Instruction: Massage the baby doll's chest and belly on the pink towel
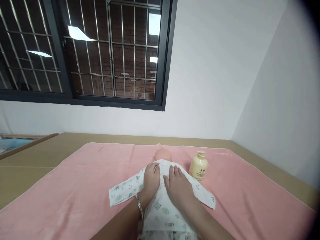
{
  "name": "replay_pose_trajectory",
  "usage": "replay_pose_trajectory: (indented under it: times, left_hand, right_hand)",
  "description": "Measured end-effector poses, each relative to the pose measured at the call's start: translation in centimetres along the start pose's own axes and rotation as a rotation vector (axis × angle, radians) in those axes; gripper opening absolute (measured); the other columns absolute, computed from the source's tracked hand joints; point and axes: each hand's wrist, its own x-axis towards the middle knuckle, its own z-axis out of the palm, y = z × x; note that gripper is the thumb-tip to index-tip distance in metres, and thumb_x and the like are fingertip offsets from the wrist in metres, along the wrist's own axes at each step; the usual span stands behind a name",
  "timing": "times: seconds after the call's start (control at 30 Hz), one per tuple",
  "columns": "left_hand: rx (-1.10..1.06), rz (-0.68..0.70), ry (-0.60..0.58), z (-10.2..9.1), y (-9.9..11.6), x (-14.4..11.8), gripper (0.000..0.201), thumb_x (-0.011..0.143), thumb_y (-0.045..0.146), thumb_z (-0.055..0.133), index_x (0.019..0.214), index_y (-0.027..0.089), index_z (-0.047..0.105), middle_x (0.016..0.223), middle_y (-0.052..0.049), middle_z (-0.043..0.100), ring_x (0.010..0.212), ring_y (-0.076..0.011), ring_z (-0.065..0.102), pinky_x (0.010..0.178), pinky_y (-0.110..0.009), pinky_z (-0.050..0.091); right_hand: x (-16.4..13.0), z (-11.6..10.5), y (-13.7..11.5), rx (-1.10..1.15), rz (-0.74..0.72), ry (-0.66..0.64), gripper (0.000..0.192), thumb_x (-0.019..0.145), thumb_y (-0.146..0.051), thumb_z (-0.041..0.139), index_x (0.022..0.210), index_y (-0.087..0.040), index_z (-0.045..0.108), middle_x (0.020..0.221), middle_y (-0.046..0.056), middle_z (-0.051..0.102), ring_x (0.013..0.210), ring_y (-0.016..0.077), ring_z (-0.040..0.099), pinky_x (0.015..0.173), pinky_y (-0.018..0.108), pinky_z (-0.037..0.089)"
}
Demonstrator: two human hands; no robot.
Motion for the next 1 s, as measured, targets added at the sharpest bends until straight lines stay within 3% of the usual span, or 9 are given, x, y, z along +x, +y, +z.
replay_pose_trajectory:
  times: [0.03,0.1,0.27,0.37,0.5,0.6,0.7,0.77,1.0]
  left_hand:
    - [-0.004,-0.003,-0.003,-0.1,0.0,0.0,0.024,0.085,0.024,0.043,0.092,0.018,0.065,0.103,-0.009,0.068,0.100,-0.0233,0.060,0.095,-0.041,0.044]
    - [-0.013,-0.001,-0.009,-0.2,0.0,-0.1,0.026,0.087,0.025,0.041,0.090,0.018,0.065,0.100,-0.009,0.069,0.096,-0.0225,0.061,0.093,-0.040,0.046]
    - [-0.009,0.062,-0.038,-0.6,-0.5,-0.4,0.028,0.089,0.026,0.039,0.091,0.018,0.066,0.099,-0.009,0.069,0.094,-0.0224,0.062,0.091,-0.040,0.047]
    - [0.013,0.109,-0.047,-1.0,-0.5,-0.8,0.029,0.090,0.026,0.038,0.097,0.019,0.065,0.105,-0.009,0.068,0.100,-0.0227,0.061,0.096,-0.042,0.044]
    - [0.027,0.109,-0.058,-1.1,-0.3,-1.0,0.030,0.091,0.027,0.037,0.100,0.019,0.065,0.109,-0.009,0.067,0.105,-0.0223,0.059,0.101,-0.043,0.042]
    - [0.012,0.095,-0.051,-1.1,-0.4,-0.9,0.030,0.092,0.028,0.037,0.099,0.019,0.065,0.108,-0.009,0.067,0.104,-0.0222,0.060,0.100,-0.043,0.043]
    - [-0.026,0.087,-0.044,-1.3,-0.4,-0.9,0.032,0.093,0.031,0.035,0.095,0.019,0.065,0.106,-0.009,0.068,0.101,-0.0224,0.061,0.098,-0.043,0.045]
    - [-0.042,0.099,-0.051,-1.4,-0.3,-1.0,0.033,0.094,0.032,0.034,0.093,0.019,0.065,0.104,-0.009,0.068,0.099,-0.0223,0.062,0.096,-0.043,0.046]
    - [0.179,0.152,-0.075,-1.5,-0.3,-1.2,0.034,0.091,0.023,0.037,0.112,0.018,0.063,0.118,-0.009,0.065,0.113,-0.0229,0.058,0.104,-0.043,0.042]
  right_hand:
    - [-0.7,0.0,-0.7,-0.056,0.036,-0.012,0.062,0.097,-0.040,0.033,0.146,-0.001,0.033,0.150,0.022,0.031,0.141,0.0347,0.027,0.113,0.050,0.025]
    - [-1.8,0.0,-1.8,-0.107,-0.035,-0.038,0.059,0.096,-0.033,0.034,0.146,-0.001,0.034,0.151,0.022,0.029,0.141,0.0363,0.025,0.113,0.052,0.023]
    - [-0.6,-0.4,-1.0,0.046,-0.393,-0.085,0.051,0.097,-0.026,0.031,0.147,-0.020,0.036,0.154,0.004,0.030,0.145,0.0223,0.017,0.119,0.044,0.013]
    - [1.3,-0.4,0.6,0.091,-0.306,-0.044,0.049,0.099,-0.034,0.030,0.145,-0.022,0.041,0.153,0.004,0.034,0.144,0.0209,0.023,0.118,0.044,0.016]
    - [1.0,0.5,0.3,-0.049,-0.051,0.052,0.055,0.098,-0.033,0.027,0.143,-0.004,0.040,0.147,0.019,0.041,0.139,0.0285,0.034,0.115,0.045,0.023]
    - [-0.6,0.6,-1.2,-0.105,-0.134,0.025,0.055,0.094,-0.028,0.036,0.145,-0.008,0.039,0.150,0.017,0.035,0.142,0.0326,0.026,0.115,0.048,0.022]
    - [-1.0,-0.1,-1.8,-0.011,-0.355,-0.059,0.059,0.088,-0.021,0.042,0.147,-0.024,0.037,0.152,0.003,0.035,0.144,0.0270,0.021,0.117,0.048,0.015]
    - [-0.2,-0.5,-1.4,0.051,-0.410,-0.090,0.058,0.089,-0.020,0.041,0.146,-0.030,0.038,0.151,-0.002,0.037,0.144,0.0224,0.023,0.118,0.047,0.014]
    - [2.4,1.1,1.0,0.126,-0.165,0.070,0.052,0.096,-0.036,0.034,0.143,-0.016,0.044,0.151,0.008,0.036,0.141,0.0229,0.030,0.116,0.042,0.025]
